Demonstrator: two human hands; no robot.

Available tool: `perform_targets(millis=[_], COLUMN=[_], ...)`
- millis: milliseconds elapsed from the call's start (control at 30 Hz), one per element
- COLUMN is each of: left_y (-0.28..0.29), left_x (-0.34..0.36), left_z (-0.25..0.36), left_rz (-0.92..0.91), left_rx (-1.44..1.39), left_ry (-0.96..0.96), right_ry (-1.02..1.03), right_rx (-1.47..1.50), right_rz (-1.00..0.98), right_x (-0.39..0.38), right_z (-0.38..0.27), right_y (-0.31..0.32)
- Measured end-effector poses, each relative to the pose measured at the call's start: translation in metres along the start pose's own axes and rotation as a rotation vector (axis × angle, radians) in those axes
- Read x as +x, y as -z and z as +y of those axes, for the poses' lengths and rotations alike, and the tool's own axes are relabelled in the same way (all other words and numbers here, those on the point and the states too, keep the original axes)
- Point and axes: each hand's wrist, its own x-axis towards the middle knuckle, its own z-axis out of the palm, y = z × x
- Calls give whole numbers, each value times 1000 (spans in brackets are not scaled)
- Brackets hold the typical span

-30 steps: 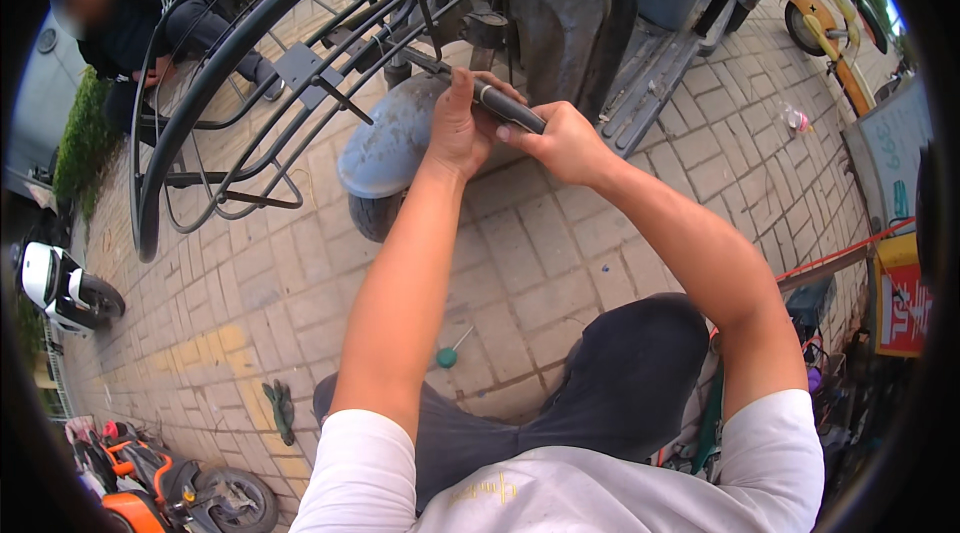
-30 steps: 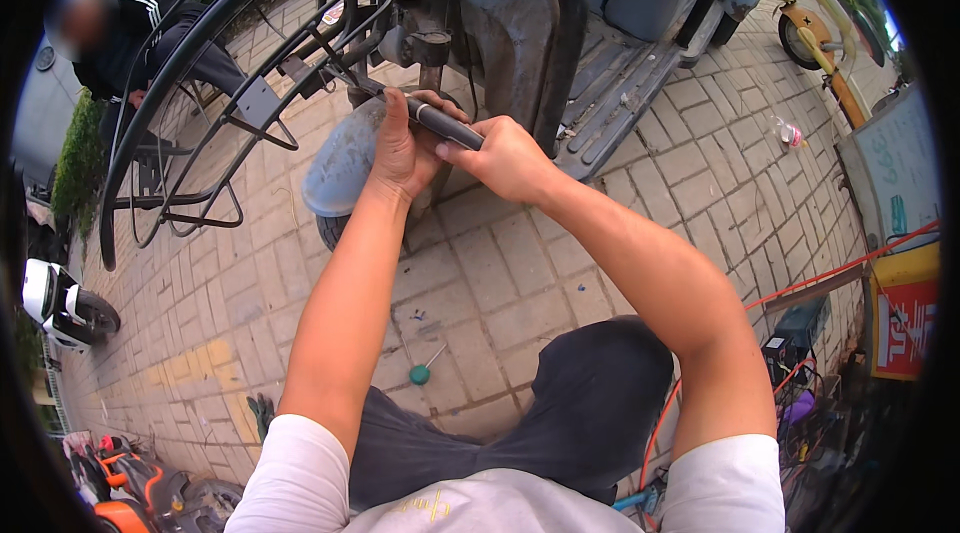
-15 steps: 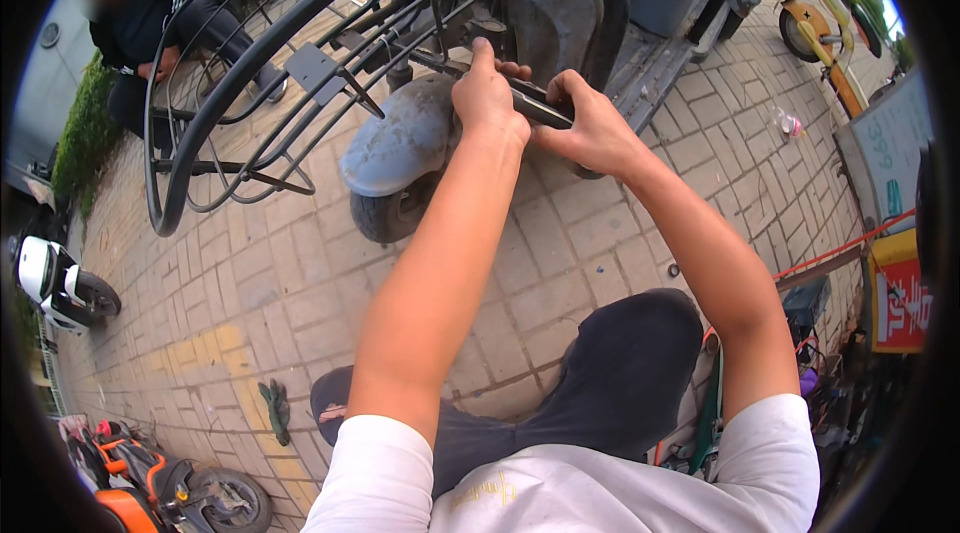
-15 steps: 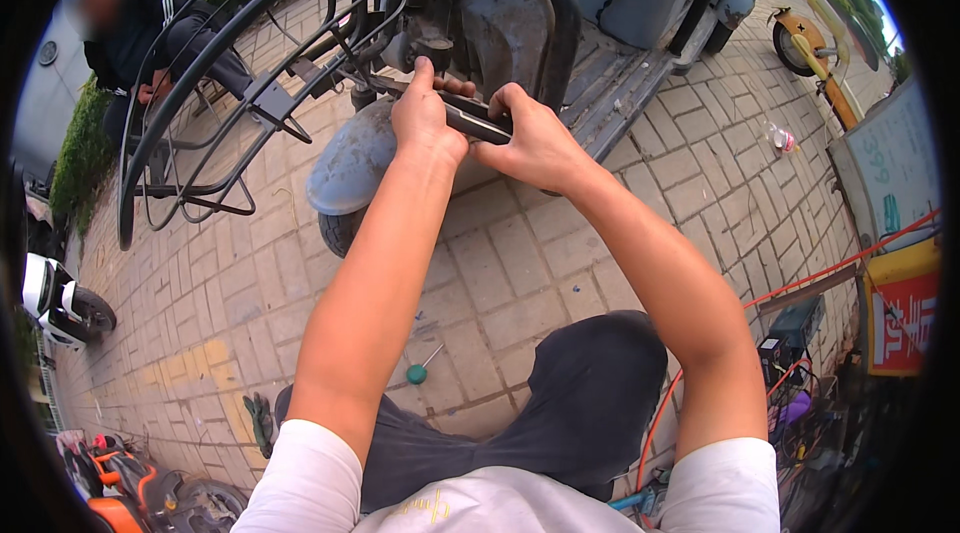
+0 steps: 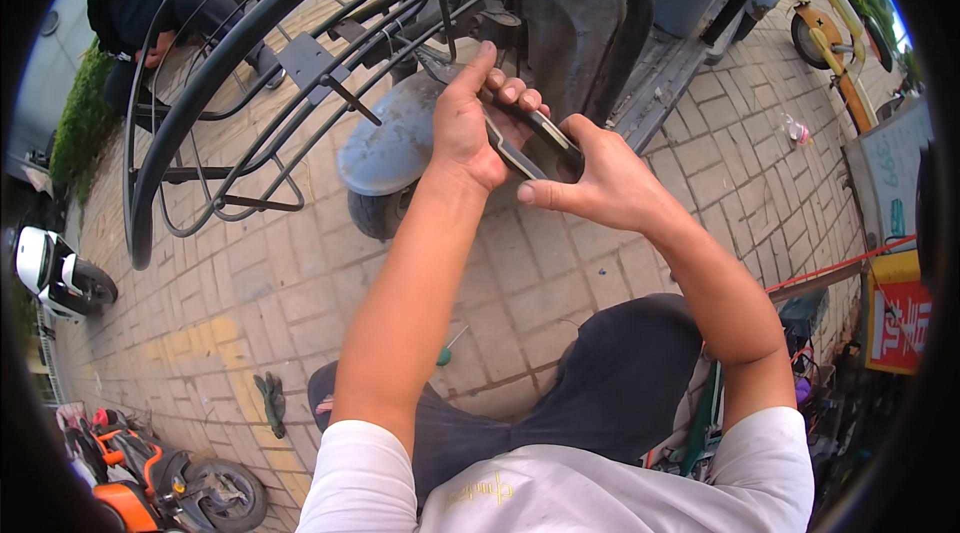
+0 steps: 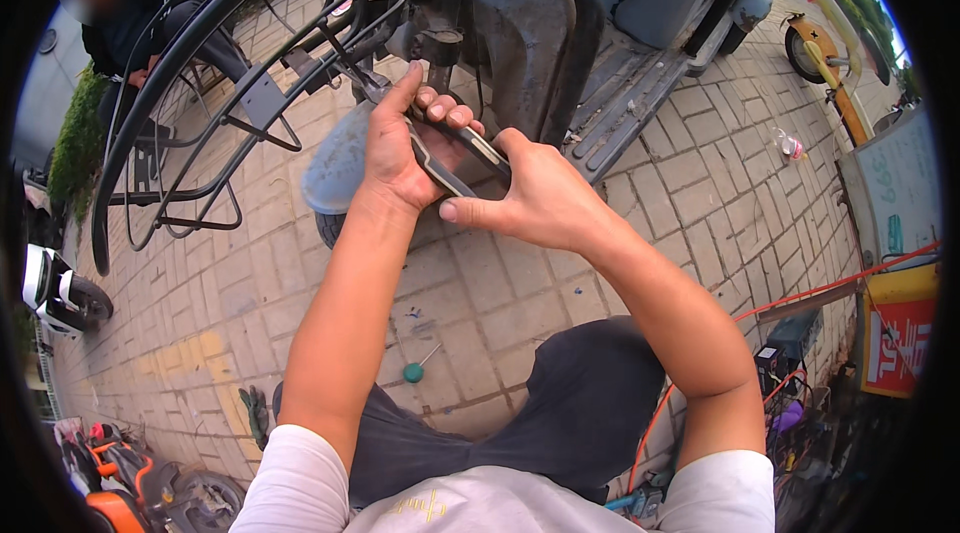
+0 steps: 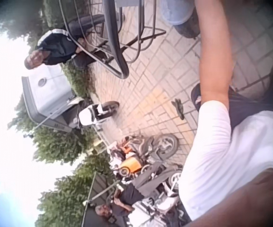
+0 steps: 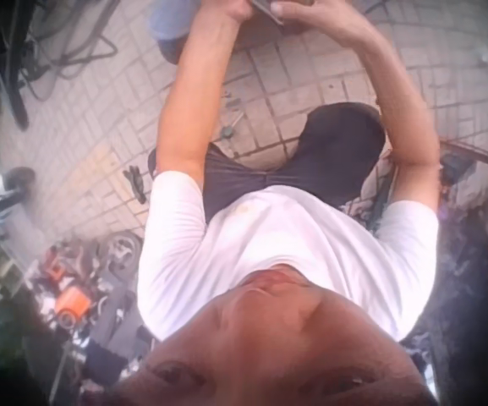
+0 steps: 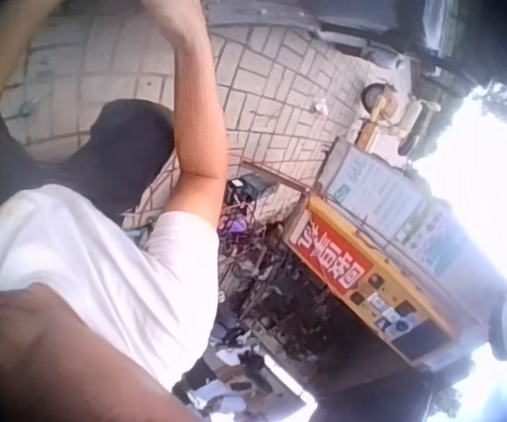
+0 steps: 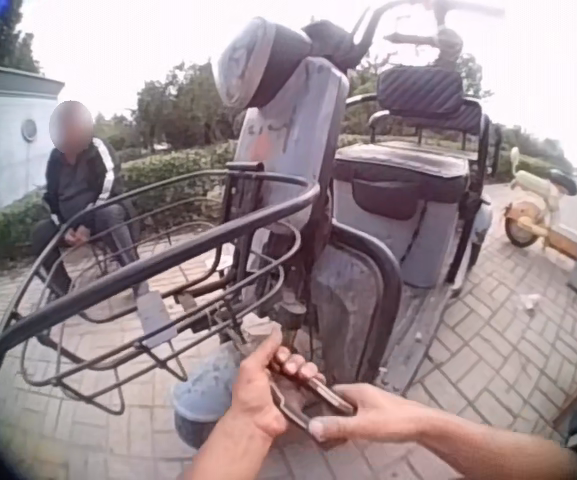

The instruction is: The person uses a screwdriver and pliers to adjust and secure the front basket of a scooter. They tighten fasteners and manipulate the basket frame to ensure it is properly attached.

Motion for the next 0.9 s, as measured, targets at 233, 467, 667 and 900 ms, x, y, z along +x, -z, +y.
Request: perform_targets(millis=[233,467,667,900], left_y=[11,56,73,39], left_x=[-10,4,22,-7], left_z=[17,19,14,-5], left_rz=[-116,-474,-360,177], left_rx=[18,-16,239,654], left_ry=[138,175,16,-278], right_ry=[-165,-336,-223,-182], right_rx=[1790,1182,300,473], right_rz=[-892,-332,-46,-162], right_x=[34,23,34,39], right_z=[32,-10,3,19], right_y=[-54,-70,-74,-66])
